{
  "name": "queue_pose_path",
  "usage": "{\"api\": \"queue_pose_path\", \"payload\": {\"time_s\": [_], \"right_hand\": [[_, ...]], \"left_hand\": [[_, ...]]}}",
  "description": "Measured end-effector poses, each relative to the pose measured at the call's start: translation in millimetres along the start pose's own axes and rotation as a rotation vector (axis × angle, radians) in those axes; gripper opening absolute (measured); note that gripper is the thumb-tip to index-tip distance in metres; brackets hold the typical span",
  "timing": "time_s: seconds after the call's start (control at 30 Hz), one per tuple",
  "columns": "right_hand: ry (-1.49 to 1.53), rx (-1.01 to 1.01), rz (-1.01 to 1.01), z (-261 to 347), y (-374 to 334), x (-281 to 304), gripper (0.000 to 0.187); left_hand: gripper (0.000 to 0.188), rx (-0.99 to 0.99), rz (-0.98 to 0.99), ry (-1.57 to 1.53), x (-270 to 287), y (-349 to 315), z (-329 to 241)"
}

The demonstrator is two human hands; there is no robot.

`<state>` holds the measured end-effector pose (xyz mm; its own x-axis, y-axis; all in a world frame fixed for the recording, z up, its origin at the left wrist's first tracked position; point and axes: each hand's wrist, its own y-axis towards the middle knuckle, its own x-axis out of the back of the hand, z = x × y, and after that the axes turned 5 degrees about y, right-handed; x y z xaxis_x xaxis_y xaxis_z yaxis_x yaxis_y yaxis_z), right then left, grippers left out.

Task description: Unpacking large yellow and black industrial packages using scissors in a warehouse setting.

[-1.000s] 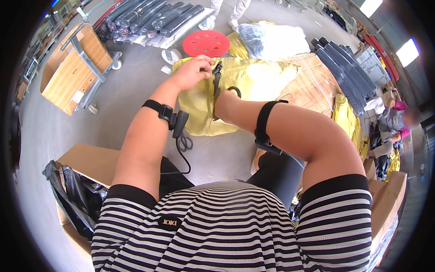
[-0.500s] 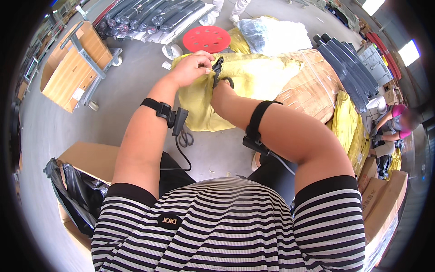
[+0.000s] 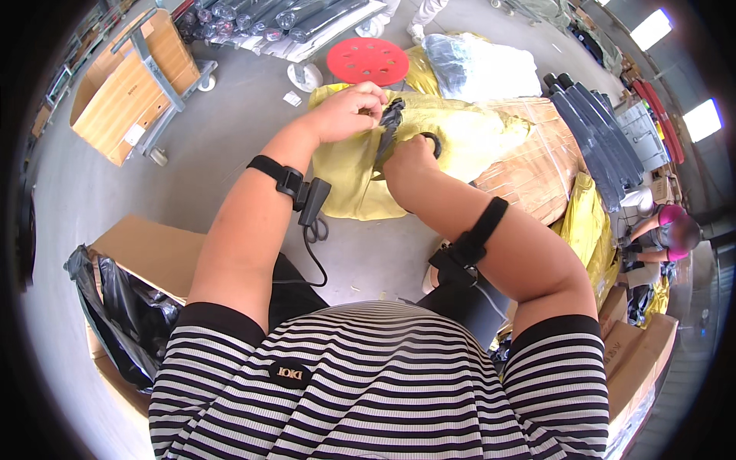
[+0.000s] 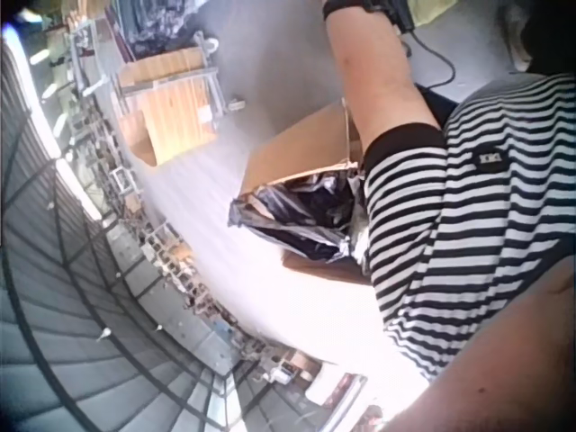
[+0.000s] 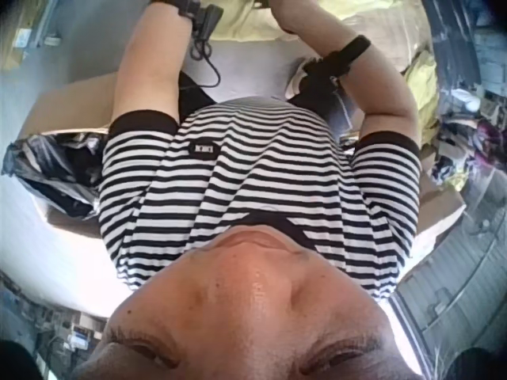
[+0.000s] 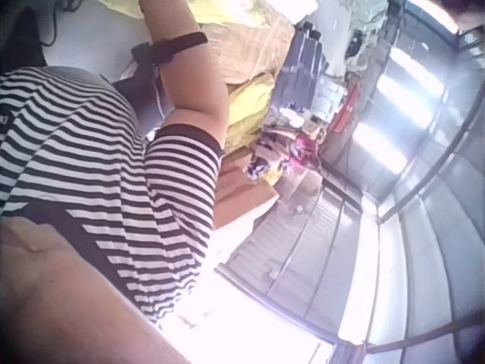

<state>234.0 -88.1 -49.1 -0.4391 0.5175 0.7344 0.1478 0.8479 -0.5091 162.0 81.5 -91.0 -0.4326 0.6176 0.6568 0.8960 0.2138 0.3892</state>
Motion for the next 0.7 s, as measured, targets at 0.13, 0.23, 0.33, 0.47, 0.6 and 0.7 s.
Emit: {"api": "queue_pose_path", "payload": {"time_s": [0.13, 0.23, 0.33, 0.47, 0.6, 0.7], "right_hand": [[-0.056, -0.021, -0.011, 4, 21, -17, 0.022], [-0.051, -0.013, -0.024, 3, 28, -35, 0.022], [-0.067, 0.003, -0.058, 6, 35, -54, 0.022], [-0.040, 0.042, -0.096, 19, 41, -57, 0.019], [-0.049, 0.066, -0.077, 22, 41, -54, 0.018], [-0.095, 0.052, -0.147, 31, 51, -58, 0.018]], "left_hand": [[0.007, -0.065, 0.008, 0.119, -1, -2, -2], [0.013, -0.133, 0.024, 0.335, -1, -8, -11], [0.019, -0.319, 0.022, 0.577, -1, -15, -17], [0.009, -0.397, 0.130, 1.087, -12, -36, -4], [0.015, -0.360, 0.219, 1.148, -30, -48, -7], [0.013, -0.346, 0.202, 0.983, -32, -48, -6]]}}
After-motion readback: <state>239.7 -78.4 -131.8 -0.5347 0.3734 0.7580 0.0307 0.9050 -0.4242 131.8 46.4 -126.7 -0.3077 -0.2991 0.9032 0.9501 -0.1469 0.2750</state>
